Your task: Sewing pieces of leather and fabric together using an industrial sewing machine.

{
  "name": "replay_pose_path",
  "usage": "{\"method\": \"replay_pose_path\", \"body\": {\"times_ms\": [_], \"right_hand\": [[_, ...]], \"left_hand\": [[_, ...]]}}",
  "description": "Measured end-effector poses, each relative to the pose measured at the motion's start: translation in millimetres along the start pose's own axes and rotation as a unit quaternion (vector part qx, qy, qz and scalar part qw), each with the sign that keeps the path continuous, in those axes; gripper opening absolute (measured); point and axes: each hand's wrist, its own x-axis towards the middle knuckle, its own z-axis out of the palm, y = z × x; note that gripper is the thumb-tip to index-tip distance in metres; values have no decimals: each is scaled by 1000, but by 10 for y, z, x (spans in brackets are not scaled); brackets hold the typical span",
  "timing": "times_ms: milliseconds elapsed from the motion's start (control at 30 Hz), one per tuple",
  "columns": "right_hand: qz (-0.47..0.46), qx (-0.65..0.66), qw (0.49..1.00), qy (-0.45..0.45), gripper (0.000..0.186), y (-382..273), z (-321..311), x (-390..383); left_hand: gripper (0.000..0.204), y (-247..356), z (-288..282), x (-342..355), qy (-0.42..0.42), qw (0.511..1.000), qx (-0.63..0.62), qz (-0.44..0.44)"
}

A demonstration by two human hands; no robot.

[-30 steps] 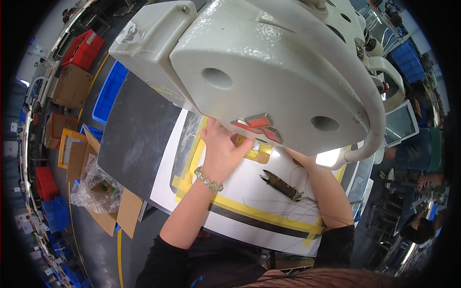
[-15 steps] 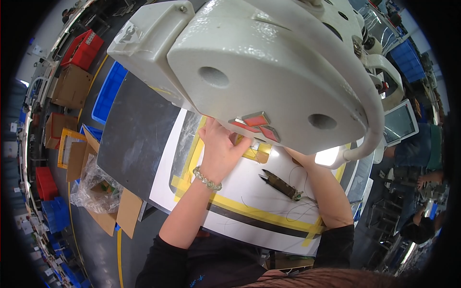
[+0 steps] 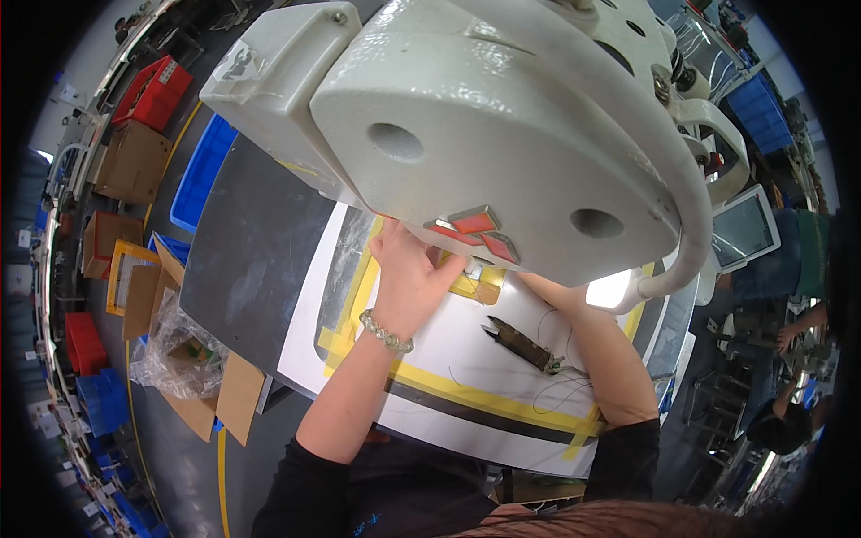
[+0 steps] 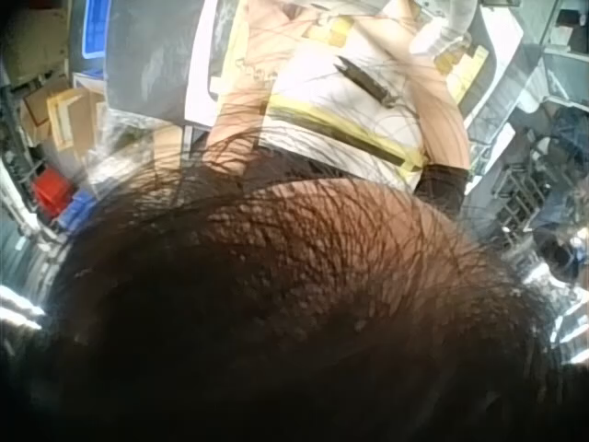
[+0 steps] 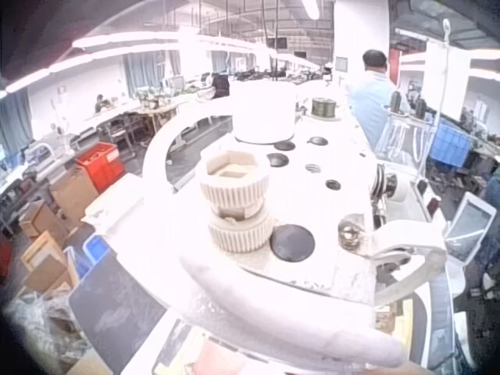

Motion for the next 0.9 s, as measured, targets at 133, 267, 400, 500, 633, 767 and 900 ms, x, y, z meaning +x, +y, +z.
{"method": "replay_pose_path", "body": {"times_ms": [133,267,400,500,633,767,900], "right_hand": [[54,-84,994,-31,36,41,24,3],[-20,-26,999,13,16,-156,-12,87],[71,-129,988,-40,53,241,42,-77],[-74,-27,996,49,13,-111,-5,94],[-62,-40,996,42,11,-60,29,94],[25,-66,997,-27,49,390,94,-114],[37,-70,996,-35,47,202,74,-31]], "left_hand": [[23,-4,56,18,24,1000,-8,19],[22,-19,30,3,15,1000,19,4],[20,-1,95,23,31,999,-4,14],[19,-43,64,5,23,1000,7,4],[19,-24,55,2,32,998,27,36],[19,10,49,9,25,999,17,26],[18,-9,-23,-6,-2,1000,17,16]]}}
